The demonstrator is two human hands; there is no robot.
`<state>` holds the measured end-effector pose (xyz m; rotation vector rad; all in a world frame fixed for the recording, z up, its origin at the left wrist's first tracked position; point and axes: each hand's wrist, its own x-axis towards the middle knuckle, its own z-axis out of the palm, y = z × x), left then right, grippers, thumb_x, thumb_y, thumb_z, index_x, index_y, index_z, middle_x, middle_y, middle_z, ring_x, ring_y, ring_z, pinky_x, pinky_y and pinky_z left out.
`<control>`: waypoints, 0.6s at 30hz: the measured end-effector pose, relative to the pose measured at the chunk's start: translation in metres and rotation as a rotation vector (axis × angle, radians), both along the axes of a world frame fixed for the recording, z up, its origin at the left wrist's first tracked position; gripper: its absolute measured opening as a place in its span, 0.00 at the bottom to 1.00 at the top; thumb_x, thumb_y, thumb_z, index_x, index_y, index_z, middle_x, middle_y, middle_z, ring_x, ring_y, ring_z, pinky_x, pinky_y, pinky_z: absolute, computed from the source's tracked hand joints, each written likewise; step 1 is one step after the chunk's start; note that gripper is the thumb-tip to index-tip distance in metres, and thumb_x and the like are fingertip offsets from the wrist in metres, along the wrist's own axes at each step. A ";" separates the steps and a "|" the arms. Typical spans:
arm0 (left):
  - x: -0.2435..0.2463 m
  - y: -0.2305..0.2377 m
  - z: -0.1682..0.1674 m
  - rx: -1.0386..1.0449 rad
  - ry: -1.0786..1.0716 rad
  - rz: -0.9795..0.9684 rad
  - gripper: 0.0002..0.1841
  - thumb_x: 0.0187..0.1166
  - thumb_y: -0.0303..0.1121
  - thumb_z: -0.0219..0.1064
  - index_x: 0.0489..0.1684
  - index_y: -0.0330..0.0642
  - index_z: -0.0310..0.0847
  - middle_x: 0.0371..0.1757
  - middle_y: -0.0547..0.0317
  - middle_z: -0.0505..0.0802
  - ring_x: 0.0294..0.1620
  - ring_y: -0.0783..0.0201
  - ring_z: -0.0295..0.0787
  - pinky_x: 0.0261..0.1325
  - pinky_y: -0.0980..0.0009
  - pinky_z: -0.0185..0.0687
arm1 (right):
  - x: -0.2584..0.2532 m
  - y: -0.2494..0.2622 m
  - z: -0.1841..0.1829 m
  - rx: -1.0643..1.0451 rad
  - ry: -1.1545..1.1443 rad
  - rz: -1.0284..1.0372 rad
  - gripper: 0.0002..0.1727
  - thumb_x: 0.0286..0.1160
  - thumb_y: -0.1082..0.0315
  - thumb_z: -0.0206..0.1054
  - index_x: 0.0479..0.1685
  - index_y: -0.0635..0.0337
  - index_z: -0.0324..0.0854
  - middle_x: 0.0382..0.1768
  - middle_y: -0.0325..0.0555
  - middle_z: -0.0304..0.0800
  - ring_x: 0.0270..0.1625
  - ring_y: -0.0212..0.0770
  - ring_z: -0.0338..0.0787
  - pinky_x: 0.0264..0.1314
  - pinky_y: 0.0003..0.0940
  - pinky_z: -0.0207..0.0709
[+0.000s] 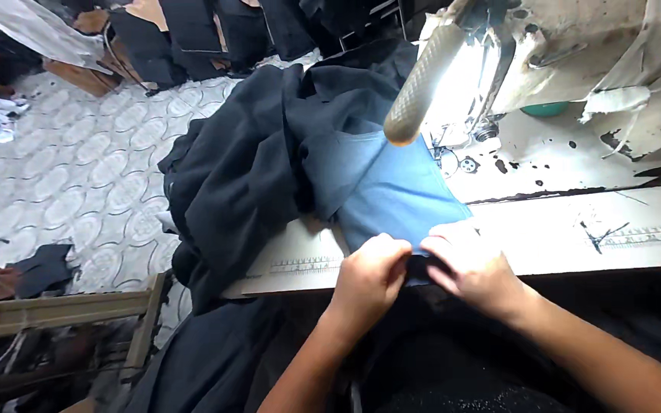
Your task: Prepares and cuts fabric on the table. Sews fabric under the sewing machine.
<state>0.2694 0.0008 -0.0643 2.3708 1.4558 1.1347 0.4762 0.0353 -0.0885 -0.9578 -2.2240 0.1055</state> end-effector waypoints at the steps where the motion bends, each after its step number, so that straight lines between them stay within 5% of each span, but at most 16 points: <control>1: -0.006 0.000 0.007 0.052 -0.055 0.008 0.09 0.81 0.29 0.60 0.37 0.41 0.88 0.36 0.54 0.91 0.44 0.66 0.88 0.51 0.76 0.83 | 0.004 0.006 0.001 0.039 0.036 -0.087 0.12 0.66 0.67 0.65 0.41 0.59 0.92 0.40 0.52 0.96 0.44 0.53 0.95 0.46 0.52 0.85; 4: -0.020 0.002 0.020 0.163 0.051 0.072 0.12 0.82 0.28 0.58 0.32 0.46 0.89 0.38 0.51 0.89 0.45 0.61 0.86 0.49 0.74 0.80 | 0.021 0.019 0.010 -0.145 0.214 -0.187 0.12 0.54 0.75 0.67 0.38 0.65 0.91 0.37 0.54 0.94 0.42 0.50 0.94 0.46 0.48 0.83; 6: -0.019 0.004 0.022 0.160 0.246 0.133 0.12 0.75 0.24 0.61 0.29 0.47 0.91 0.37 0.47 0.91 0.42 0.50 0.90 0.41 0.62 0.84 | 0.016 0.013 0.020 -0.590 0.433 0.012 0.08 0.69 0.73 0.66 0.41 0.62 0.90 0.39 0.37 0.93 0.44 0.24 0.90 0.51 0.22 0.84; 7: -0.019 0.005 0.022 0.091 0.337 0.152 0.11 0.70 0.22 0.64 0.29 0.45 0.93 0.38 0.45 0.93 0.41 0.45 0.92 0.36 0.55 0.86 | 0.011 0.009 0.027 -0.914 0.605 0.163 0.09 0.75 0.75 0.62 0.43 0.59 0.88 0.39 0.28 0.93 0.45 0.17 0.89 0.53 0.17 0.84; 10: -0.025 0.000 0.031 -0.341 0.500 0.185 0.07 0.68 0.20 0.70 0.35 0.37 0.94 0.42 0.36 0.93 0.46 0.33 0.92 0.37 0.38 0.85 | -0.005 0.008 0.043 -1.611 1.212 0.484 0.21 0.90 0.67 0.42 0.48 0.54 0.85 0.45 0.38 0.97 0.52 0.34 0.95 0.62 0.35 0.88; 13: -0.037 0.004 0.038 -0.682 0.455 0.220 0.12 0.80 0.25 0.64 0.53 0.37 0.93 0.53 0.36 0.94 0.56 0.33 0.92 0.54 0.32 0.82 | -0.016 0.008 0.051 -1.674 1.588 0.490 0.31 0.95 0.55 0.27 0.46 0.53 0.82 0.42 0.43 0.95 0.49 0.37 0.95 0.55 0.35 0.89; 15: -0.056 0.007 0.027 -0.657 0.103 0.173 0.13 0.83 0.25 0.58 0.48 0.33 0.92 0.50 0.42 0.95 0.54 0.48 0.93 0.61 0.48 0.83 | -0.017 0.002 0.039 -1.625 1.709 0.524 0.30 0.95 0.54 0.34 0.44 0.51 0.86 0.42 0.42 0.96 0.48 0.36 0.96 0.53 0.33 0.90; 17: -0.067 0.003 -0.002 -0.500 -0.732 -0.152 0.13 0.83 0.27 0.58 0.38 0.48 0.92 0.40 0.68 0.95 0.45 0.76 0.90 0.54 0.77 0.85 | -0.013 -0.001 0.022 -1.544 1.739 0.551 0.26 0.90 0.51 0.45 0.41 0.48 0.91 0.42 0.40 0.98 0.49 0.35 0.96 0.53 0.35 0.90; 18: -0.064 0.001 -0.009 -0.482 -1.078 -0.430 0.12 0.86 0.35 0.61 0.43 0.56 0.94 0.43 0.73 0.97 0.47 0.80 0.92 0.54 0.78 0.87 | -0.010 0.000 0.015 -1.527 1.739 0.562 0.25 0.89 0.50 0.46 0.41 0.47 0.91 0.42 0.40 0.98 0.48 0.35 0.96 0.53 0.36 0.90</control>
